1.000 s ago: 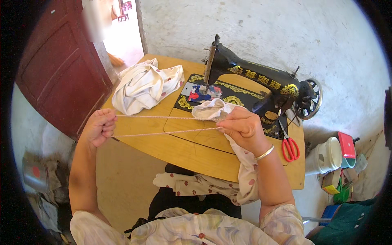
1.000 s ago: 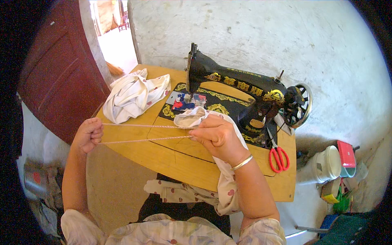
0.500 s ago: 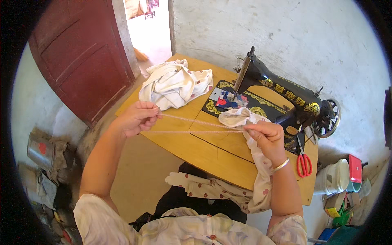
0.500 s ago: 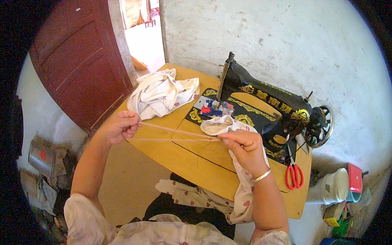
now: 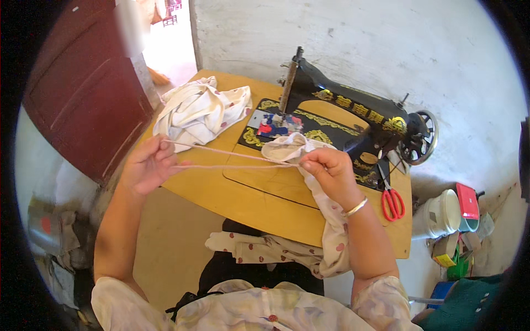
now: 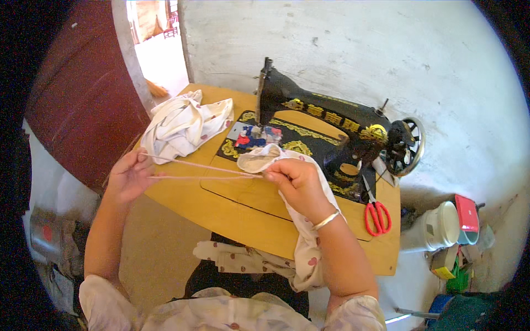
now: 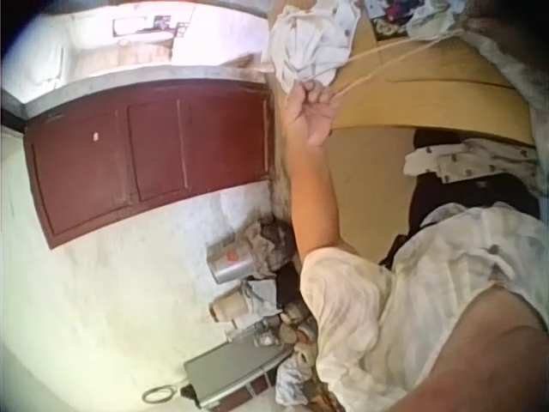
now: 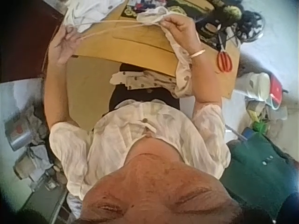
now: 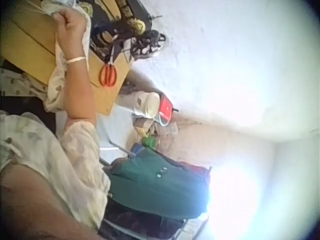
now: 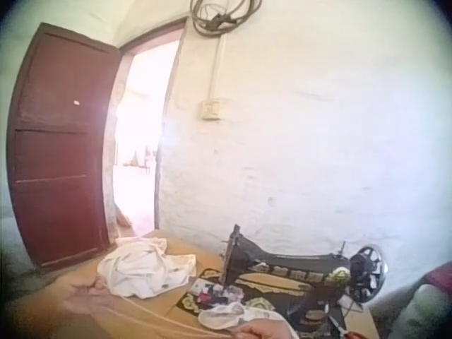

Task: Sewing an elastic band into a piece of fabric using a manual sewing machine.

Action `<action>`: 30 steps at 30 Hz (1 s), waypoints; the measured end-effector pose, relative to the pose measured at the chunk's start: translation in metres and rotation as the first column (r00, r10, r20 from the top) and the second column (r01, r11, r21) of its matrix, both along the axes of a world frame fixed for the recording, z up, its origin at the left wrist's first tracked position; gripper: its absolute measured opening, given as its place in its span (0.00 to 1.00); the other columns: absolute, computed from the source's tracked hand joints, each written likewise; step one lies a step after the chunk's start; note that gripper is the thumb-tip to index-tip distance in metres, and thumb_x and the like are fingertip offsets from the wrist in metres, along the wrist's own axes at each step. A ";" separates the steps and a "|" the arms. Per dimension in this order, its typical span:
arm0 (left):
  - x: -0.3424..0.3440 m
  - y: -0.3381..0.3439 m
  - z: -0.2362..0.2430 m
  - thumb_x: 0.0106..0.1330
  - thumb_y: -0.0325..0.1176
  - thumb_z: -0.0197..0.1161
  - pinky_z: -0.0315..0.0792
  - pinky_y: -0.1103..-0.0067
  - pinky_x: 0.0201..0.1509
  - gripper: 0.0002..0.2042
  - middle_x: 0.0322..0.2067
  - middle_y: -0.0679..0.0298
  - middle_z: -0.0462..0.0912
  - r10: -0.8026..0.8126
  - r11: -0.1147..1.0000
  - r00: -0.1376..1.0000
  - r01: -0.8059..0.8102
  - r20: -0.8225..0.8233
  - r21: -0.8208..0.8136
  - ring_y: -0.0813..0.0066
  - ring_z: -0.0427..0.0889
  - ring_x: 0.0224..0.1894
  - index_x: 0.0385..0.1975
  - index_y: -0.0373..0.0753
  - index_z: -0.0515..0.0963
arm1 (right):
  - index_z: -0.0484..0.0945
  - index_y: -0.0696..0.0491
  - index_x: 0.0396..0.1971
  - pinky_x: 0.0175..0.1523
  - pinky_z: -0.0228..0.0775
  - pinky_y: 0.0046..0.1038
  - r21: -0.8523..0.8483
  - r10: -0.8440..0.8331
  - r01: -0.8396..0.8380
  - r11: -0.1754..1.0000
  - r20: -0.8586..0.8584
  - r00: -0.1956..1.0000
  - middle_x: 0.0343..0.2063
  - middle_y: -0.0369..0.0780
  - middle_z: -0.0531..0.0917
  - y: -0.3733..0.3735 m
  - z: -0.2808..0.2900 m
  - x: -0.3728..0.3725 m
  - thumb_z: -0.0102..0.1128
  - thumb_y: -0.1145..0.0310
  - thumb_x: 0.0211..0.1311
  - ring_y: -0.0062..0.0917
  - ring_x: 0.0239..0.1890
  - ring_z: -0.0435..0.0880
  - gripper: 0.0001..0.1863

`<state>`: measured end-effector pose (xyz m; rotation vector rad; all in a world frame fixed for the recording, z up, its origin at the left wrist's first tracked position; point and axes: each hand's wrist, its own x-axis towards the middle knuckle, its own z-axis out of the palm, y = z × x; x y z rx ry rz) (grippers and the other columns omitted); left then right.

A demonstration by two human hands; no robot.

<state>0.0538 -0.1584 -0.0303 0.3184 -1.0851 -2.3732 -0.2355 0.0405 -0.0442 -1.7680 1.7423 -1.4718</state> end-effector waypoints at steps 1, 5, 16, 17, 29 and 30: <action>0.002 -0.002 -0.001 0.60 0.34 0.52 0.66 0.79 0.32 0.06 0.19 0.70 0.65 -0.019 1.000 1.000 0.019 -0.019 0.005 0.81 0.66 0.23 0.25 0.39 0.67 | 0.76 0.59 0.24 0.28 0.63 0.18 0.001 -0.008 0.008 1.000 -0.002 1.000 0.19 0.35 0.76 0.001 0.001 0.001 0.56 0.77 0.50 0.15 0.23 0.72 0.02; 0.001 -0.003 -0.004 0.60 0.33 0.52 0.61 0.87 0.24 0.06 0.21 0.71 0.64 -0.063 0.998 0.996 0.065 -0.057 0.025 0.85 0.60 0.20 0.28 0.38 0.67 | 0.75 0.59 0.24 0.27 0.61 0.15 0.105 0.007 -0.019 0.994 0.120 0.993 0.19 0.30 0.73 0.002 -0.001 0.000 0.54 0.75 0.52 0.11 0.23 0.68 0.03; 0.023 -0.017 0.001 0.56 0.30 0.57 0.48 0.91 0.15 0.05 0.15 0.74 0.63 0.124 0.935 0.870 0.059 0.477 -0.351 0.90 0.55 0.14 0.24 0.37 0.70 | 0.70 0.54 0.24 0.24 0.57 0.14 -0.040 0.156 -0.169 0.985 0.634 0.758 0.16 0.30 0.68 0.002 -0.005 -0.023 0.51 0.67 0.58 0.11 0.20 0.64 0.07; 0.027 -0.017 0.002 0.55 0.29 0.58 0.49 0.91 0.15 0.05 0.16 0.74 0.63 0.156 0.918 0.841 0.071 0.518 -0.391 0.90 0.55 0.14 0.24 0.37 0.70 | 0.69 0.54 0.23 0.24 0.56 0.14 -0.151 0.259 -0.213 0.965 0.661 0.704 0.16 0.31 0.68 0.001 -0.005 -0.024 0.52 0.67 0.57 0.12 0.19 0.64 0.07; 0.019 -0.021 0.000 0.58 0.32 0.55 0.48 0.90 0.17 0.06 0.16 0.75 0.62 0.128 0.904 0.849 0.113 0.513 -0.412 0.89 0.54 0.16 0.24 0.37 0.69 | 0.68 0.54 0.24 0.25 0.53 0.18 -0.257 0.262 -0.089 0.962 0.789 0.555 0.12 0.29 0.60 0.003 -0.002 -0.033 0.50 0.67 0.58 0.14 0.16 0.58 0.07; 0.019 -0.021 0.001 0.58 0.32 0.55 0.48 0.90 0.17 0.06 0.16 0.75 0.62 0.134 0.904 0.848 0.107 0.512 -0.414 0.89 0.54 0.16 0.24 0.37 0.69 | 0.68 0.54 0.24 0.24 0.53 0.18 -0.264 0.270 -0.091 0.960 0.796 0.542 0.12 0.29 0.60 0.003 -0.004 -0.037 0.50 0.67 0.58 0.14 0.16 0.58 0.07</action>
